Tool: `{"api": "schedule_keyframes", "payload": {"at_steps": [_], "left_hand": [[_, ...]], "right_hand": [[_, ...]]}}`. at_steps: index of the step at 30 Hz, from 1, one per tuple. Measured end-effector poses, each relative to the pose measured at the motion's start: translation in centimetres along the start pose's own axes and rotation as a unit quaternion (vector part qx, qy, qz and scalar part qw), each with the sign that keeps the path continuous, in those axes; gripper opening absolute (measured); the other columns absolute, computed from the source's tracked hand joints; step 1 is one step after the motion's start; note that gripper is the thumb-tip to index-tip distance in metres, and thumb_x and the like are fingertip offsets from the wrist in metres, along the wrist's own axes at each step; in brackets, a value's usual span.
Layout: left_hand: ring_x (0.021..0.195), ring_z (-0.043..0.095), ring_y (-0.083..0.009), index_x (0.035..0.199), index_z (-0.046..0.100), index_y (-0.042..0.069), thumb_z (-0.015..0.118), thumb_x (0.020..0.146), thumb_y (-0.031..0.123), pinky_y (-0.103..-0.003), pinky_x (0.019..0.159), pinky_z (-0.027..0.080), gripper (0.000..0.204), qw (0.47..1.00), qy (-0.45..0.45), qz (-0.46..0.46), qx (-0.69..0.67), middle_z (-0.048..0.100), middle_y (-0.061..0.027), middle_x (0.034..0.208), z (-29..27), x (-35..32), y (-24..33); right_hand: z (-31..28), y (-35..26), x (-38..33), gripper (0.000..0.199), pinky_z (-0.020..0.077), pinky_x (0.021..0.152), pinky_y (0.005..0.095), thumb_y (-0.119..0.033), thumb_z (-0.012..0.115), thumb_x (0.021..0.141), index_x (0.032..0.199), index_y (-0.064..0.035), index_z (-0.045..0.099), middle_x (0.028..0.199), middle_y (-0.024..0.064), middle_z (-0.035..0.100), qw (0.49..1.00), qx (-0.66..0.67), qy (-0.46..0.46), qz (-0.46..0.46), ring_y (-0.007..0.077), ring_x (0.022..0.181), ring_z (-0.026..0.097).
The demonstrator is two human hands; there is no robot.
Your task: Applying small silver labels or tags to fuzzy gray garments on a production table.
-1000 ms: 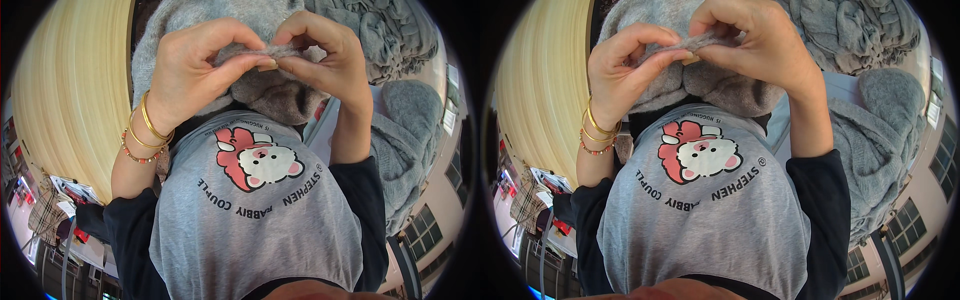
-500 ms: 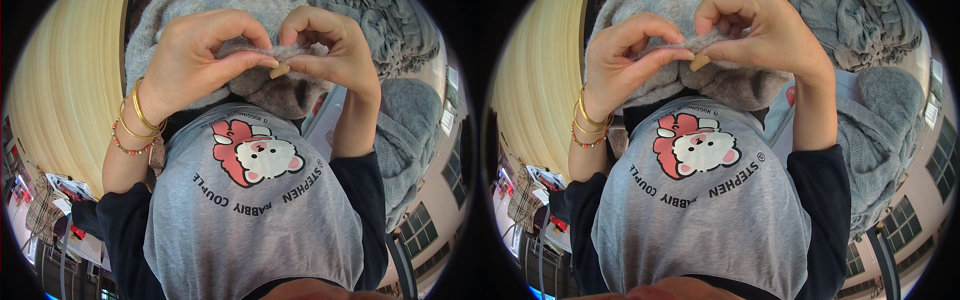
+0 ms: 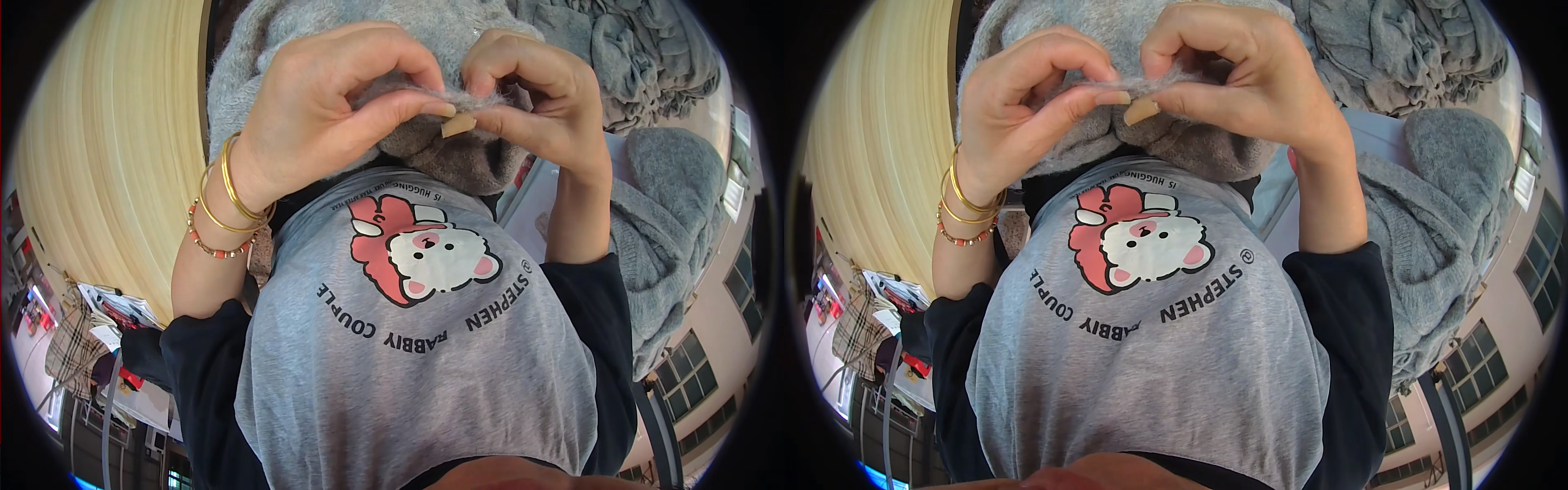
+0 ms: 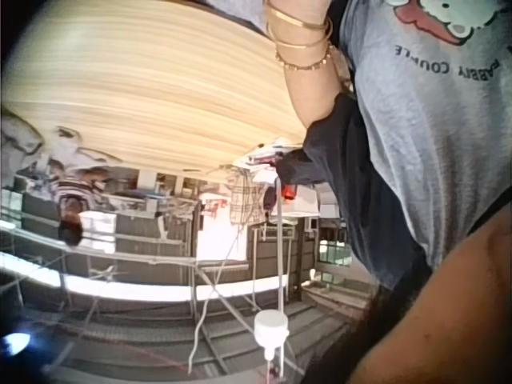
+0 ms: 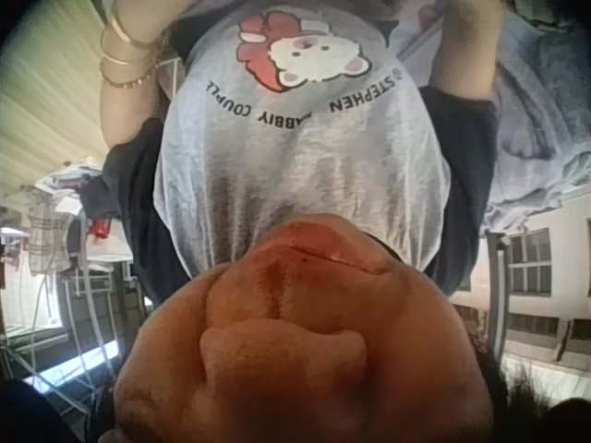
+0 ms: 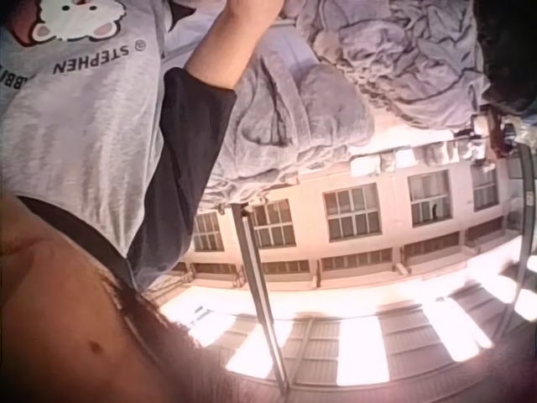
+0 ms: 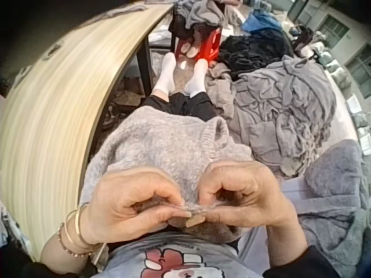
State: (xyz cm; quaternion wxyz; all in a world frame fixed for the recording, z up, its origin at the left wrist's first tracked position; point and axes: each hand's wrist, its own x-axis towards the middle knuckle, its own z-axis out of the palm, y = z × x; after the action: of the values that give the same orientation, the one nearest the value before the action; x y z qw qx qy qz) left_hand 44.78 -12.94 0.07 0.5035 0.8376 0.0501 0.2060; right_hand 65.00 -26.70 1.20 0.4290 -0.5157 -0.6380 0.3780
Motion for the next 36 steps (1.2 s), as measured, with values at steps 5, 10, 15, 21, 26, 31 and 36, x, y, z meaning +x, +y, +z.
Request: {"api": "schedule_keyframes", "payload": {"at_steps": [5,10,15,21,26,31,36], "left_hand": [[0.065,0.062,-0.0206,0.090,0.064,0.009,0.074,0.072,0.004,-0.029,0.054,0.047,0.021,0.985,0.065,0.114,0.115,0.066,-0.0030,0.082,1.0,0.0,-0.4],[0.064,0.063,-0.0186,0.090,0.065,0.011,0.075,0.069,0.005,-0.028,0.053,0.047,0.024,0.958,0.114,0.186,0.185,0.067,-0.0011,0.083,1.4,0.1,-1.3],[0.060,0.061,-0.0157,0.089,0.065,0.011,0.076,0.067,0.005,-0.027,0.051,0.045,0.025,0.943,0.138,0.222,0.204,0.067,-0.0002,0.082,1.6,0.3,-1.6],[0.056,0.057,-0.0137,0.088,0.067,0.011,0.075,0.067,0.007,-0.026,0.048,0.043,0.022,0.938,0.139,0.231,0.219,0.067,0.0008,0.083,1.8,0.2,-1.3],[0.054,0.055,-0.0125,0.087,0.068,0.012,0.073,0.069,0.008,-0.026,0.046,0.040,0.020,0.940,0.135,0.219,0.222,0.067,0.0012,0.082,2.1,-0.3,-0.8],[0.061,0.061,-0.0151,0.089,0.067,0.010,0.077,0.068,0.004,-0.028,0.051,0.047,0.023,0.950,0.147,0.200,0.190,0.068,-0.0021,0.086,2.1,-0.2,-0.6],[0.067,0.064,-0.0193,0.091,0.066,0.007,0.078,0.070,0.001,-0.029,0.056,0.051,0.025,0.977,0.186,0.074,0.080,0.067,-0.0063,0.090,2.8,-0.1,0.2]], "right_hand": [[0.3,-1.0,-0.2,0.021,0.0439,0.064,0.0278,-0.001,0.075,0.070,0.085,-0.0012,0.060,0.083,0.0079,0.061,0.989,-0.135,0.029,-0.051,0.0184,0.074,0.059],[1.6,-1.1,-0.4,0.032,0.0465,0.057,0.0265,0.004,0.076,0.066,0.096,-0.0005,0.068,0.085,0.0077,0.065,0.971,-0.202,0.104,-0.070,0.0167,0.072,0.062],[1.7,-0.5,-0.4,0.040,0.0461,0.052,0.0246,0.005,0.078,0.063,0.101,-0.0013,0.072,0.085,0.0072,0.066,0.950,-0.250,0.115,-0.147,0.0151,0.068,0.062],[2.0,-0.3,-0.7,0.037,0.0447,0.049,0.0236,0.003,0.078,0.062,0.098,-0.0009,0.073,0.082,0.0068,0.066,0.945,-0.259,0.130,-0.152,0.0135,0.062,0.060],[2.5,-0.3,-0.8,0.036,0.0443,0.048,0.0236,0.004,0.076,0.062,0.097,-0.0003,0.073,0.080,0.0066,0.066,0.946,-0.260,0.143,-0.131,0.0129,0.060,0.059],[2.5,-0.2,-0.6,0.035,0.0454,0.051,0.0234,0.007,0.073,0.061,0.095,0.0005,0.072,0.082,0.0093,0.066,0.939,-0.265,0.169,-0.137,0.0138,0.064,0.061],[2.5,-0.1,-0.3,0.037,0.0469,0.054,0.0237,0.008,0.074,0.061,0.096,0.0010,0.071,0.084,0.0111,0.067,0.929,-0.265,0.200,-0.162,0.0151,0.068,0.062]]}}
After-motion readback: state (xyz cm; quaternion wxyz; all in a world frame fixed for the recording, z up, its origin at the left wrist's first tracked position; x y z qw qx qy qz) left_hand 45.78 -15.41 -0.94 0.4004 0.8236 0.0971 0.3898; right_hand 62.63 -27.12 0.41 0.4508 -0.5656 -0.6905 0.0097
